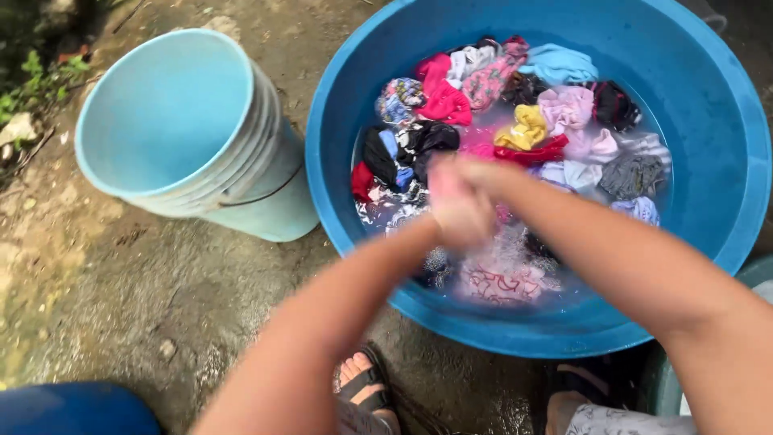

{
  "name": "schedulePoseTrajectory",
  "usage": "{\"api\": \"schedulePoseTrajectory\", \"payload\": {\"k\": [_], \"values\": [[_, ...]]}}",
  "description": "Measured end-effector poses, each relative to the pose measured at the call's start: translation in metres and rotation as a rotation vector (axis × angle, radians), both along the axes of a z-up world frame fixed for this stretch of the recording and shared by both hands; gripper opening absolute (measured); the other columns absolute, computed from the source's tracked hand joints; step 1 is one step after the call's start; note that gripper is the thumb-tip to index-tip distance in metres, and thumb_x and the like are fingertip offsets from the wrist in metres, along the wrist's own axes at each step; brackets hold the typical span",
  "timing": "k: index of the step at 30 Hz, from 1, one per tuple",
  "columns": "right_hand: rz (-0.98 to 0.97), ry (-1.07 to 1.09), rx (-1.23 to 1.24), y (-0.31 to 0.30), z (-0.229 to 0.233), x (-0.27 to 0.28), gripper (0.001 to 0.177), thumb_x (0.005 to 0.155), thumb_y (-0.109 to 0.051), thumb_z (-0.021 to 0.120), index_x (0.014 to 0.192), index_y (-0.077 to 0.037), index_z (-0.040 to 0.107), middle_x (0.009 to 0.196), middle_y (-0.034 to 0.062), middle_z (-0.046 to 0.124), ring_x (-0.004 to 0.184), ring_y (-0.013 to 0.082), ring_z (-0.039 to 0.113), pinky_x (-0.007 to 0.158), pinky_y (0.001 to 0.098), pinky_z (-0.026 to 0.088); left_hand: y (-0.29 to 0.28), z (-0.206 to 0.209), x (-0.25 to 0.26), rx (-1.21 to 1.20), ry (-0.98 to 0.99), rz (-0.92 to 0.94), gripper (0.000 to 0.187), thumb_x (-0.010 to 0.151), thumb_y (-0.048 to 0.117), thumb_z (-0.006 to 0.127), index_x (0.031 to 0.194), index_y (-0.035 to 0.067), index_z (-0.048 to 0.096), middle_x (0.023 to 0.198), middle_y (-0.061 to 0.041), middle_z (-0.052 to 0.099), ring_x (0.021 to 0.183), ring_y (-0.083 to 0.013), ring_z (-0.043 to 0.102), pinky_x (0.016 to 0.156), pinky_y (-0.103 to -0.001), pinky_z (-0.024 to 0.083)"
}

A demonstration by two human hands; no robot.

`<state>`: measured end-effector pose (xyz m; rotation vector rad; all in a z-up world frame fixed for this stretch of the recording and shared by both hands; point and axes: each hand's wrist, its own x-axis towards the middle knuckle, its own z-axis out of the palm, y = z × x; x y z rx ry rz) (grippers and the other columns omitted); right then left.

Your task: Hand washing multiple items of clothing in a basin of soapy water and transferring them to a rinse bucket.

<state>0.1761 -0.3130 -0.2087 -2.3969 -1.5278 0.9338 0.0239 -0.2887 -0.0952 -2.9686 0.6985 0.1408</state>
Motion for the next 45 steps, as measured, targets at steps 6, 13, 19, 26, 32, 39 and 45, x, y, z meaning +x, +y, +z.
{"api": "schedulePoseTrajectory", "payload": {"k": [6,13,19,26,32,39,45], "values": [[-0.184,-0.013,-0.291,-0.042,-0.020,0.037,0.037,0.089,-0.029,0.063,0.091,0.002,0.081,0.083,0.0191,0.075,0.076,0.0322,0.077,0.069,0.0473,0.062,0.198,0.171,-0.020,0.614,-0.725,0.387,0.015,0.085,0.025,0.060,0.087,0.015,0.071,0.090,-0.008,0.064,0.083,-0.0258,0.064,0.051,-0.042,0.047],[0.806,-0.067,-0.584,-0.106,-0.165,-0.046,0.051,0.088,-0.051,0.064,0.113,-0.010,0.079,0.110,0.0185,0.075,0.097,0.0344,0.069,0.086,0.0498,0.051,0.331,0.182,-0.088,0.520,-0.681,1.001,0.015,0.100,0.020,0.064,0.096,0.018,0.078,0.086,-0.011,0.073,0.077,-0.0315,0.068,0.065,-0.052,0.048],[0.134,0.027,-0.364,-0.084,-0.073,-0.095,0.046,0.069,-0.034,0.086,0.108,-0.012,0.075,0.106,0.0152,0.078,0.101,0.0289,0.074,0.093,0.0403,0.056,0.268,0.149,-0.069,0.235,-0.610,1.177,0.087,0.083,0.027,0.067,0.159,0.014,0.027,0.158,-0.023,0.030,0.131,-0.0447,0.046,0.090,-0.052,0.047],[-0.154,0.245,-0.114,-0.058,0.041,-0.064,0.015,0.073,-0.015,0.071,0.082,-0.003,0.071,0.074,0.0087,0.068,0.069,0.0186,0.062,0.062,0.0402,0.051,0.097,0.099,-0.019,-0.028,0.256,0.678,0.066,0.076,0.027,0.075,0.137,0.007,0.061,0.143,-0.018,0.059,0.130,-0.0338,0.060,0.104,-0.045,0.052],[-0.203,0.457,0.155,-0.078,0.153,-0.014,0.008,0.072,-0.007,0.071,0.073,-0.005,0.064,0.064,-0.0018,0.059,0.060,0.0100,0.049,0.051,0.0329,0.036,0.109,-0.033,0.008,-0.682,0.711,0.576,0.060,0.073,0.023,0.072,0.131,0.017,0.058,0.116,-0.009,0.067,0.108,-0.0246,0.062,0.088,-0.039,0.050],[-0.517,0.491,0.094,-0.115,0.085,0.023,0.018,0.070,0.001,0.075,0.083,-0.009,0.066,0.069,-0.0007,0.063,0.061,0.0137,0.054,0.052,0.0335,0.042,0.155,-0.079,0.008,-1.376,0.487,0.819,0.016,0.084,0.023,0.069,0.086,0.010,0.060,0.086,-0.001,0.060,0.081,-0.0136,0.056,0.068,-0.032,0.049],[-0.294,0.029,0.222,-0.112,-0.039,0.047,0.029,0.075,-0.012,0.075,0.104,-0.007,0.074,0.096,0.0153,0.076,0.089,0.0273,0.073,0.078,0.0388,0.056,0.129,-0.082,-0.015,-0.483,0.163,0.910,0.042,0.077,0.036,0.088,0.094,0.007,0.062,0.099,-0.017,0.073,0.098,-0.0350,0.069,0.086,-0.046,0.055]]}}
